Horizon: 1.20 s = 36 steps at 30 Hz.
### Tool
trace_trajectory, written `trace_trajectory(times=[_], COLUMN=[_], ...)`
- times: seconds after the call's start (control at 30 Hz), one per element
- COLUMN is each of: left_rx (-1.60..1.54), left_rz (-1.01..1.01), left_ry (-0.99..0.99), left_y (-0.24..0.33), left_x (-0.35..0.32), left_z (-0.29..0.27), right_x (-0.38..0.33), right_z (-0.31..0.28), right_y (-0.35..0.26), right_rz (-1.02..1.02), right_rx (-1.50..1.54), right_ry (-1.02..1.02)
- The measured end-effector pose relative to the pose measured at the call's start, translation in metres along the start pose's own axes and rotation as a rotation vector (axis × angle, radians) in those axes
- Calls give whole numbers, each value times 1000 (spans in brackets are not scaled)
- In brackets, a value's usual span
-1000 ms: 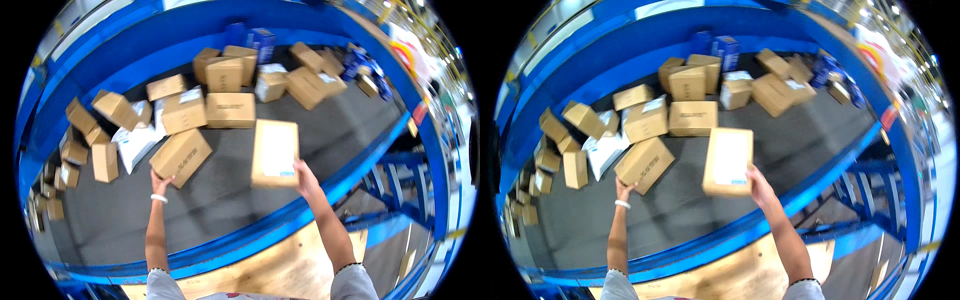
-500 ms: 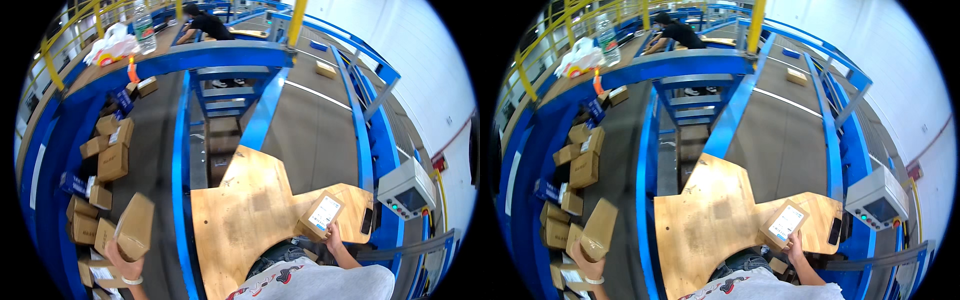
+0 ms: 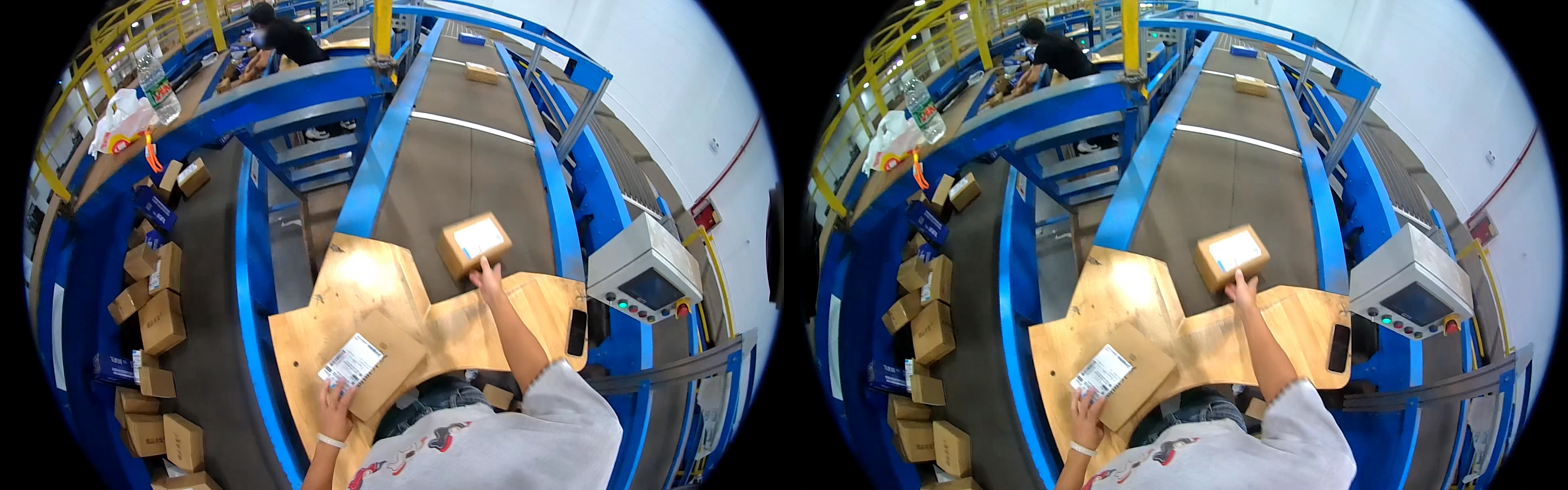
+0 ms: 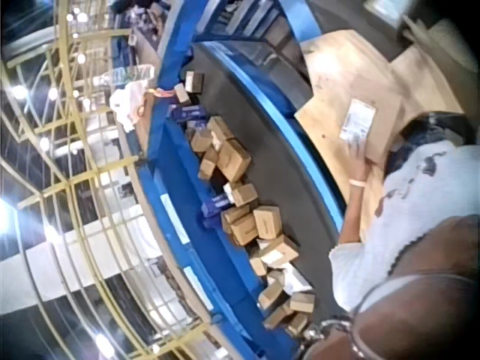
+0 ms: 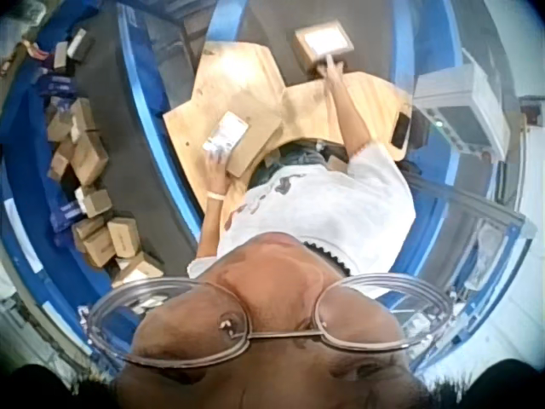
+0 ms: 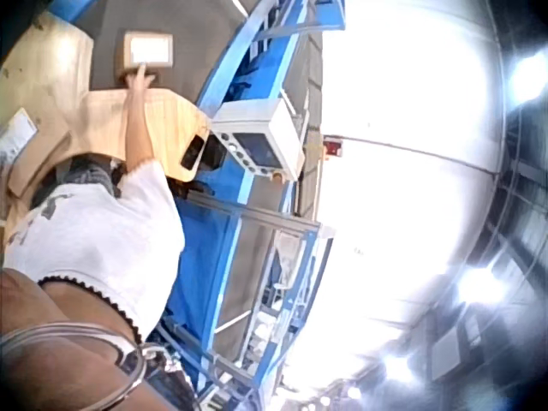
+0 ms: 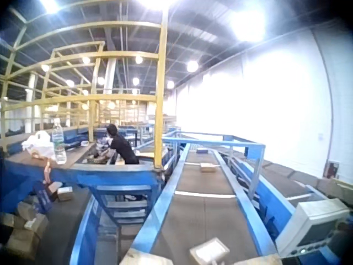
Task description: The person stands at a conveyor belt station in a warehouse, picking up various cardboard boxes and packages from the moving belt. They place each item onto a wooden scanning platform to read the label, then move the items to a side area for sorting. The process is repetitive and involves handling different package sizes and types.
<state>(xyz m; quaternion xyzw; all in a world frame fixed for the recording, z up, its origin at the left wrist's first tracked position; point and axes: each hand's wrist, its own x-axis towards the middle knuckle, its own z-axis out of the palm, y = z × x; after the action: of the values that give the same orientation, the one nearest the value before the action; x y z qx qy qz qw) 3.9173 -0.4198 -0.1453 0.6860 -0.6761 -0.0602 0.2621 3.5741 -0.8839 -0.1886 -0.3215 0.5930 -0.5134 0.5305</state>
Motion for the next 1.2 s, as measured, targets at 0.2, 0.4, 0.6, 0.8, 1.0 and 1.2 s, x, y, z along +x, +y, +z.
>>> trace_trajectory(times=[0.2,0.4,0.6,0.8,1.0,1.2], left_rx=[-720,-748,-1019,-876,-1273,-1165], left_rz=[-734,-744,-478,-150,-473,-872], left_ry=[257,173,-77,-283,-284,783], left_y=[28,32,68,93,40,-112], left_x=[-8,45,148,193,178,41], left_z=[-50,-37,32,83,3,-92], right_x=[-43,-188,-252,-236,-33,193], right_z=[24,-61,-57,-16,-28,149], right_y=[22,-20,-68,-31,-14,-44], right_rz=[107,554,720,404,278,-135], right_rx=[-148,-161,-24,5,-78,-76], right_ry=[-143,-482,-525,-262,-440,-447])
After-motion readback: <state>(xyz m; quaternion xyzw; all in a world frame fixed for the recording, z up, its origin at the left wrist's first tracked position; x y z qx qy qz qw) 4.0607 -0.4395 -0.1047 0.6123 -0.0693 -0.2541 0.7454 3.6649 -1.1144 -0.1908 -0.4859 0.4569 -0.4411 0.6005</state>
